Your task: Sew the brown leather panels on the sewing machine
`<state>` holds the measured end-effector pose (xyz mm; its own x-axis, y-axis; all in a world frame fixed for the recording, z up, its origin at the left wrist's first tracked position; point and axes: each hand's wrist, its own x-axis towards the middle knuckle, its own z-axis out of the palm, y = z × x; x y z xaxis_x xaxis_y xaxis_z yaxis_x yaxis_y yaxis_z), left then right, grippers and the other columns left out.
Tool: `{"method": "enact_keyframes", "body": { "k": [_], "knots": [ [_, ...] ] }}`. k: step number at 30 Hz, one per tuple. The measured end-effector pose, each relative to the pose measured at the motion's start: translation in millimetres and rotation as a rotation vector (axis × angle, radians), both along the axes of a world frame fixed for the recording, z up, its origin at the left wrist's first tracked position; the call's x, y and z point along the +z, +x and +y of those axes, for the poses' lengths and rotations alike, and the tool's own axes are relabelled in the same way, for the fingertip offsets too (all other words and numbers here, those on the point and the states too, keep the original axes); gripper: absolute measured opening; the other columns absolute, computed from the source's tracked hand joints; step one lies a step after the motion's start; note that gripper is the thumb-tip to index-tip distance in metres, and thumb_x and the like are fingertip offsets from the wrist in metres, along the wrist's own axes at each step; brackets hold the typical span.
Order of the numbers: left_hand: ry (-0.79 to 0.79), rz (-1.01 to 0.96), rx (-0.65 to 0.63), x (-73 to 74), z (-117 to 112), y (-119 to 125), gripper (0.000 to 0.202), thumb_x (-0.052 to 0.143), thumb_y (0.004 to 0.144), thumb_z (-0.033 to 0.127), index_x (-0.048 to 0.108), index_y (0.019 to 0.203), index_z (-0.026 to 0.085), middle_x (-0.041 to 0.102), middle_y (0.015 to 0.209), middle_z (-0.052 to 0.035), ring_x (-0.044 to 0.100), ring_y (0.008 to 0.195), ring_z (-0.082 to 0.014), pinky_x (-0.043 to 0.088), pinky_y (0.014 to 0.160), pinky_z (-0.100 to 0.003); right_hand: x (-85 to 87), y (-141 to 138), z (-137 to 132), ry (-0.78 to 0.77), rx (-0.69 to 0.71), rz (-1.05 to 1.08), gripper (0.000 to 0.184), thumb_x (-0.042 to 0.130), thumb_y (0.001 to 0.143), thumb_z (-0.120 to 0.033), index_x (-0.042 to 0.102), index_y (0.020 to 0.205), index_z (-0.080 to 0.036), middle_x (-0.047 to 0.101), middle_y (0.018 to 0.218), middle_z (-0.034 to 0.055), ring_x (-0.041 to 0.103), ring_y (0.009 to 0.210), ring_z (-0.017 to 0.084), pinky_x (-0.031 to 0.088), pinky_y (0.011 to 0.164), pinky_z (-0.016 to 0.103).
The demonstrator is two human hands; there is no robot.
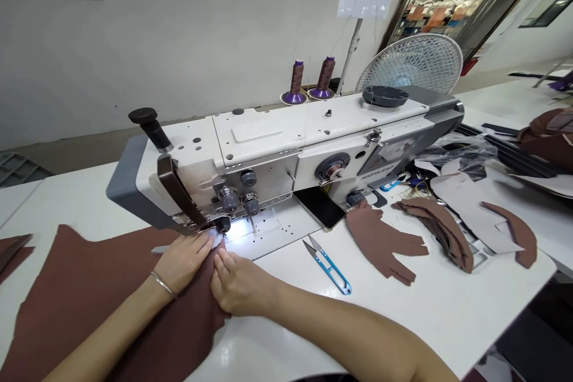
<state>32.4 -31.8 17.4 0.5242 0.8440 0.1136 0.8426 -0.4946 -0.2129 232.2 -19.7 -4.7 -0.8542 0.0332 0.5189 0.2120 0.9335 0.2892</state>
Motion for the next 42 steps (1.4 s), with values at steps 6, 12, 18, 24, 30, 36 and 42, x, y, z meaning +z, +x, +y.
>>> {"method": "enact_keyframes", "body": {
  "k": [6,12,18,24,30,36,42],
  "knots": [
    [-0.072,0.084,0.054,11.8,-0.8,12.8,0.028,0.041,0.087,0.005,0.066,0.091,0.015,0.061,0.085,-0.0076,0.059,0.078,-0.022,0.044,0.066,-0.034,-0.2,-3.0,-0.3,-0.011,-0.024,0.036,0.026,0.043,0.089,-0.01,0.062,0.102,0.003,0.065,0.11,0.026,0.063,0.106,0.033,0.05,0.093,0.047],
    [-0.16,0.114,0.185,22.1,-0.9,31.3,0.025,0.043,0.086,0.003,0.067,0.085,0.013,0.06,0.081,-0.0084,0.06,0.079,-0.0241,0.049,0.066,-0.036,-0.6,-4.5,1.0,-0.026,-0.029,0.02,0.031,0.039,0.09,-0.01,0.061,0.105,0.006,0.063,0.111,0.0285,0.063,0.106,0.032,0.046,0.097,0.049],
    [-0.239,0.065,0.338,28.3,-3.6,45.1,0.026,0.042,0.087,0.004,0.065,0.096,0.013,0.062,0.088,-0.0094,0.063,0.076,-0.0201,0.05,0.06,-0.028,-1.8,-4.9,-0.8,-0.031,-0.034,-0.021,0.032,0.042,0.09,-0.011,0.059,0.11,0.009,0.062,0.111,0.0304,0.062,0.107,0.033,0.045,0.099,0.051],
    [-0.397,0.035,0.478,35.0,-2.2,53.3,0.03,0.036,0.091,0.007,0.063,0.101,0.015,0.063,0.1,-0.0106,0.066,0.087,-0.0215,0.052,0.071,-0.031,-4.0,-8.4,-2.3,-0.025,-0.055,0.01,0.033,0.043,0.089,-0.011,0.059,0.11,0.009,0.062,0.112,0.0306,0.062,0.106,0.035,0.044,0.099,0.053],
    [-0.384,-0.065,0.541,24.7,-5.0,47.4,0.026,0.037,0.092,0.013,0.062,0.098,0.019,0.062,0.099,-0.0079,0.064,0.082,-0.0195,0.05,0.072,-0.031,-3.0,-9.5,-17.4,0.071,-0.089,0.138,0.027,0.046,0.081,-0.005,0.064,0.096,0.008,0.068,0.094,0.0282,0.069,0.087,0.035,0.056,0.076,0.05],
    [-0.378,-0.058,0.573,23.2,-7.1,52.4,0.031,0.032,0.094,0.015,0.064,0.095,0.018,0.062,0.096,-0.0081,0.064,0.084,-0.0204,0.05,0.073,-0.031,-1.6,-8.5,-30.1,0.084,-0.101,0.155,0.026,0.046,0.076,-0.003,0.065,0.091,0.008,0.068,0.088,0.0292,0.07,0.08,0.036,0.058,0.064,0.048],
    [-0.388,-0.1,0.604,25.6,-1.5,57.8,0.033,0.033,0.094,0.015,0.065,0.099,0.019,0.063,0.102,-0.0088,0.064,0.09,-0.0219,0.049,0.075,-0.032,-10.8,-13.5,-19.7,0.046,-0.094,0.131,0.026,0.044,0.081,-0.004,0.064,0.095,0.006,0.067,0.094,0.03,0.068,0.089,0.034,0.053,0.081,0.051]
  ]
}}
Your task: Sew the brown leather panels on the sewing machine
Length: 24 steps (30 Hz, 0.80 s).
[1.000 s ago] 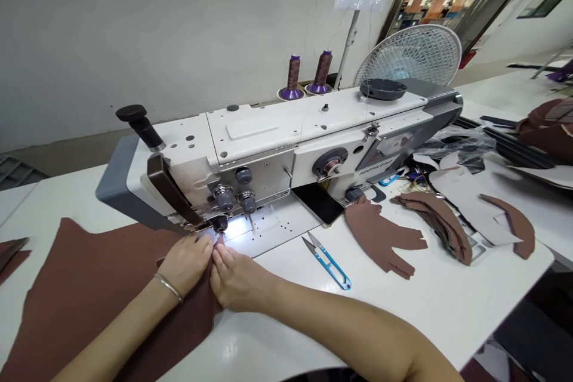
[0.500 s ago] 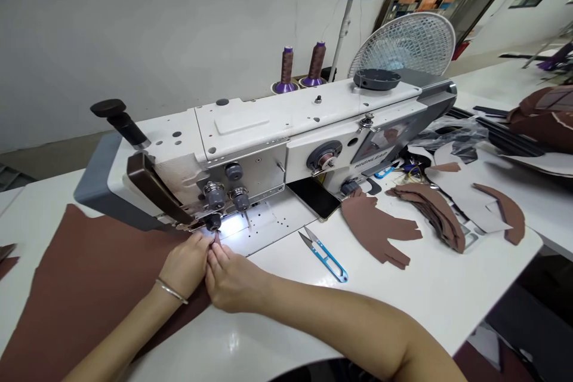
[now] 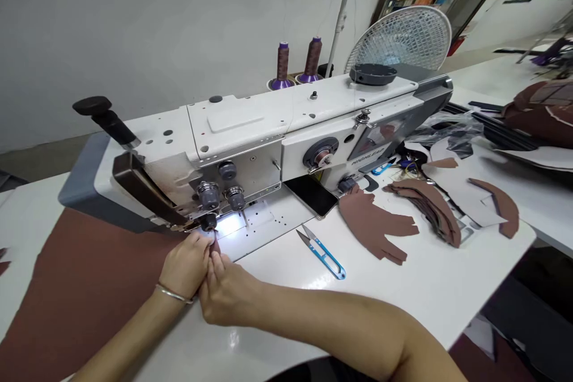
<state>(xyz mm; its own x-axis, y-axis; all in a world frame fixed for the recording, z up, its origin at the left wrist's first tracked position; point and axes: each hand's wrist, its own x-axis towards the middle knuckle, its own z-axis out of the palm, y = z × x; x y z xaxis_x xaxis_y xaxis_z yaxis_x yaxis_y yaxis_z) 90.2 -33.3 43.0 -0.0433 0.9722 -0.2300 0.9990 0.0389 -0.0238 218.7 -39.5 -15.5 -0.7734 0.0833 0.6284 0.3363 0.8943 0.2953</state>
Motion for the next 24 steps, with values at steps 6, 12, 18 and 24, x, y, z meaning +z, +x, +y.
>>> {"method": "enact_keyframes", "body": {
  "k": [6,12,18,24],
  "knots": [
    [0.195,-0.094,-0.102,-11.1,-3.9,-17.7,0.023,0.047,0.088,0.013,0.068,0.095,0.021,0.067,0.101,-0.0064,0.059,0.094,-0.0251,0.045,0.083,-0.038,7.7,0.9,-0.8,-0.03,-0.041,-0.054,0.029,0.045,0.085,-0.007,0.061,0.104,0.008,0.066,0.101,0.0293,0.066,0.096,0.036,0.047,0.092,0.055],
    [0.642,-0.14,-0.384,-43.6,-3.5,-49.1,0.032,0.04,0.089,0.01,0.069,0.089,0.022,0.068,0.101,-0.0059,0.058,0.089,-0.0216,0.045,0.08,-0.034,14.1,9.1,-22.0,0.0,-0.027,-0.087,0.029,0.047,0.084,-0.006,0.061,0.105,0.008,0.065,0.103,0.0299,0.067,0.094,0.036,0.054,0.078,0.05],
    [0.649,-0.101,-0.593,-52.1,6.0,-55.4,0.021,0.046,0.086,0.012,0.065,0.093,0.013,0.067,0.094,-0.0105,0.058,0.078,-0.0198,0.047,0.069,-0.03,11.2,8.0,-20.1,-0.069,-0.004,-0.1,0.029,0.046,0.085,-0.005,0.06,0.106,0.009,0.064,0.106,0.0312,0.066,0.097,0.035,0.053,0.079,0.048],
    [0.495,-0.022,-0.619,-46.8,7.6,-57.2,0.022,0.05,0.083,0.015,0.063,0.099,0.008,0.065,0.092,-0.0142,0.061,0.074,-0.0243,0.05,0.062,-0.035,13.6,2.8,-12.5,-0.155,-0.025,-0.076,0.028,0.039,0.087,-0.007,0.061,0.101,0.004,0.064,0.109,0.0288,0.064,0.101,0.033,0.051,0.086,0.046]
  ]
}}
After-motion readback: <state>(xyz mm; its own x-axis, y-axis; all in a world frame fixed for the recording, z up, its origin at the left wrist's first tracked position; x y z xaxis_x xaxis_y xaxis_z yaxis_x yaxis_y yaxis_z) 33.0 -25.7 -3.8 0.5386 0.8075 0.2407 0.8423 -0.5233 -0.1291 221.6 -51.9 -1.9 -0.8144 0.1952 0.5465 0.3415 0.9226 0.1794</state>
